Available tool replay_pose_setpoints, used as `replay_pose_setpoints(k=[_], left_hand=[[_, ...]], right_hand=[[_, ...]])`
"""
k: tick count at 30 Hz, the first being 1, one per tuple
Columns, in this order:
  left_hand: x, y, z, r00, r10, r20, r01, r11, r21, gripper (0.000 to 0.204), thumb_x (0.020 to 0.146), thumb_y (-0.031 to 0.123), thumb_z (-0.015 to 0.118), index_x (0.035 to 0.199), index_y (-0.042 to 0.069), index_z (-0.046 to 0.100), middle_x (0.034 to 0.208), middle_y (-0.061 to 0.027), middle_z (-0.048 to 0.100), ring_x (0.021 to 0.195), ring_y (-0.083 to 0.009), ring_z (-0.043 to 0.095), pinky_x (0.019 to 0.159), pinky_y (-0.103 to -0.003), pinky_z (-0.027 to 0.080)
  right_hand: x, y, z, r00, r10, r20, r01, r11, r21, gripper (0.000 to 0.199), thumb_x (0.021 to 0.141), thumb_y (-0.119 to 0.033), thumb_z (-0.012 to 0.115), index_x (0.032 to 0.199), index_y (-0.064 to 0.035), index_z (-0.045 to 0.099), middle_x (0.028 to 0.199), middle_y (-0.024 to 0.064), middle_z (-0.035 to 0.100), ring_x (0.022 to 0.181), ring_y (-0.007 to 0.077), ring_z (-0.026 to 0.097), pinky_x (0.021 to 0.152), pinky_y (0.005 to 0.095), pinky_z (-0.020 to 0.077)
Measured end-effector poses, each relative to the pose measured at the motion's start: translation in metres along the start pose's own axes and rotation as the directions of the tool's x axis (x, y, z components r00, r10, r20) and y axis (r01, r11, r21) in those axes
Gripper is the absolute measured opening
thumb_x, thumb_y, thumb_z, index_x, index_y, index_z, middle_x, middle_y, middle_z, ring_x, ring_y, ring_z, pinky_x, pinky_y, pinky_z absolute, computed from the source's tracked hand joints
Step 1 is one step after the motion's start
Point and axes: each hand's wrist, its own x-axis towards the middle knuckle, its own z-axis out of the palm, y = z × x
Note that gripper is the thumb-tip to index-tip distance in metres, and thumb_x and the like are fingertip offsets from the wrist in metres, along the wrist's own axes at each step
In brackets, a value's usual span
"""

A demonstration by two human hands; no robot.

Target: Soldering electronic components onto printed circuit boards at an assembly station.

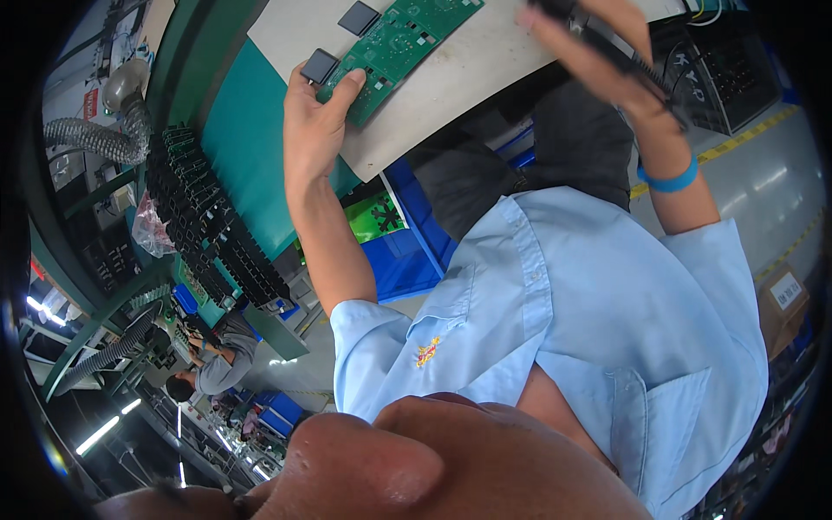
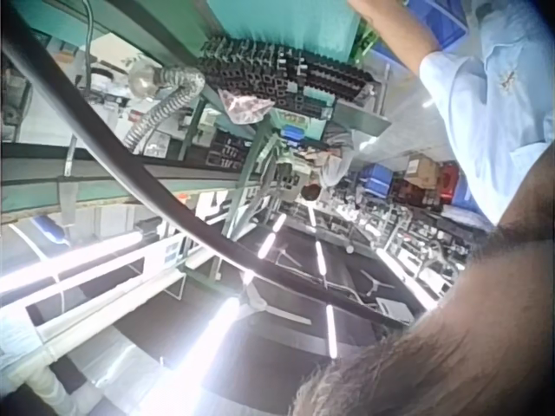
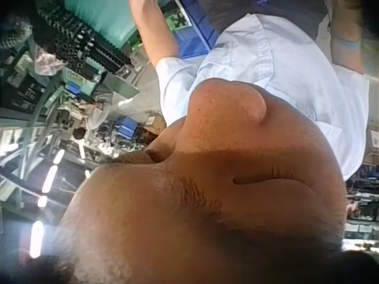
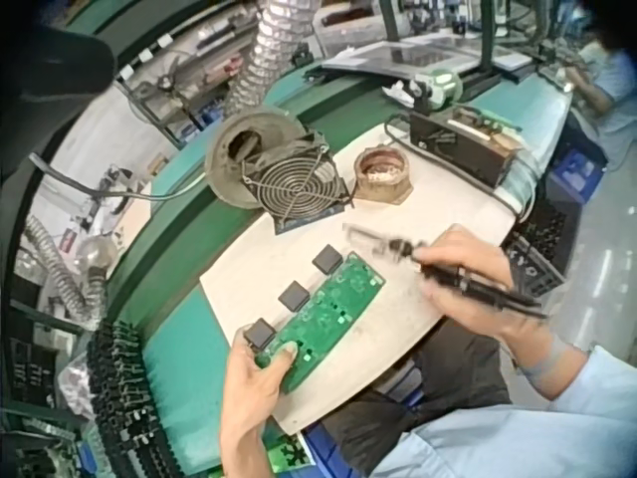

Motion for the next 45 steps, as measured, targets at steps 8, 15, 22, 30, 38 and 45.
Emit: replay_pose_setpoints(k=[8, 15, 22, 30, 38, 45], left_hand=[[0.000, -0.001, -0.002, 1.000, -0.015, 0.012, 0.015, 1.000, 0.019, 0.046, 0.090, 0.014, 0.074, 0.125, -0.006, 0.051, 0.094, -0.0120, 0.065, 0.069, -0.0138, 0.058, 0.056, -0.025, 0.048], [0.006, -0.001, -0.009, 0.983, 0.171, 0.062, -0.171, 0.985, -0.016, 0.050, 0.089, 0.019, 0.079, 0.124, -0.007, 0.054, 0.097, -0.0140, 0.067, 0.072, -0.0163, 0.061, 0.061, -0.026, 0.051], [0.028, 0.049, -0.006, 0.996, 0.039, 0.076, -0.066, 0.921, 0.384, 0.058, 0.088, 0.030, 0.083, 0.124, -0.009, 0.060, 0.096, -0.0172, 0.069, 0.085, -0.0183, 0.064, 0.067, -0.029, 0.053], [0.056, 0.043, -0.015, 0.947, 0.061, 0.315, -0.244, 0.773, 0.585, 0.060, 0.085, 0.036, 0.083, 0.124, -0.007, 0.066, 0.090, -0.0153, 0.070, 0.083, -0.0169, 0.064, 0.067, -0.031, 0.054], [0.084, 0.023, 0.001, 0.865, 0.337, 0.371, -0.496, 0.677, 0.544, 0.051, 0.081, 0.029, 0.085, 0.117, -0.005, 0.069, 0.087, -0.0130, 0.070, 0.073, -0.0169, 0.065, 0.068, -0.030, 0.057], [0.085, 0.047, 0.012, 0.894, 0.033, 0.447, -0.224, 0.897, 0.382, 0.038, 0.075, 0.009, 0.086, 0.102, 0.001, 0.061, 0.086, -0.0136, 0.071, 0.070, -0.0163, 0.067, 0.063, -0.025, 0.057]], right_hand=[[0.006, -0.008, 0.006, 0.702, 0.707, -0.089, -0.700, 0.707, 0.100, 0.044, 0.085, 0.000, 0.072, 0.128, 0.0009, 0.062, 0.118, 0.0131, 0.067, 0.099, 0.0237, 0.065, 0.090, 0.0327, 0.0514], [-0.012, -0.030, 0.018, 0.998, 0.042, -0.038, -0.034, 0.978, 0.204, 0.047, 0.079, 0.007, 0.074, 0.125, 0.0008, 0.066, 0.109, 0.0151, 0.064, 0.088, 0.0238, 0.059, 0.078, 0.0313, 0.0488], [-0.023, -0.034, 0.013, 0.999, -0.039, -0.029, 0.047, 0.942, 0.331, 0.044, 0.077, 0.004, 0.079, 0.120, 0.0000, 0.071, 0.105, 0.0120, 0.067, 0.080, 0.0209, 0.059, 0.073, 0.0296, 0.0503], [-0.035, -0.034, 0.005, 1.000, -0.013, 0.008, 0.010, 0.955, 0.295, 0.046, 0.078, 0.003, 0.079, 0.123, -0.0012, 0.070, 0.106, 0.0121, 0.066, 0.081, 0.0194, 0.058, 0.069, 0.0268, 0.0480], [-0.033, -0.040, 0.005, 0.999, 0.038, 0.027, -0.044, 0.961, 0.273, 0.045, 0.078, 0.003, 0.079, 0.122, -0.0023, 0.071, 0.106, 0.0106, 0.066, 0.080, 0.0192, 0.057, 0.070, 0.0268, 0.0476], [-0.035, -0.038, 0.013, 1.000, 0.002, 0.031, -0.010, 0.971, 0.239, 0.044, 0.077, 0.003, 0.077, 0.120, -0.0036, 0.072, 0.102, 0.0090, 0.065, 0.084, 0.0204, 0.057, 0.076, 0.0288, 0.0483]])
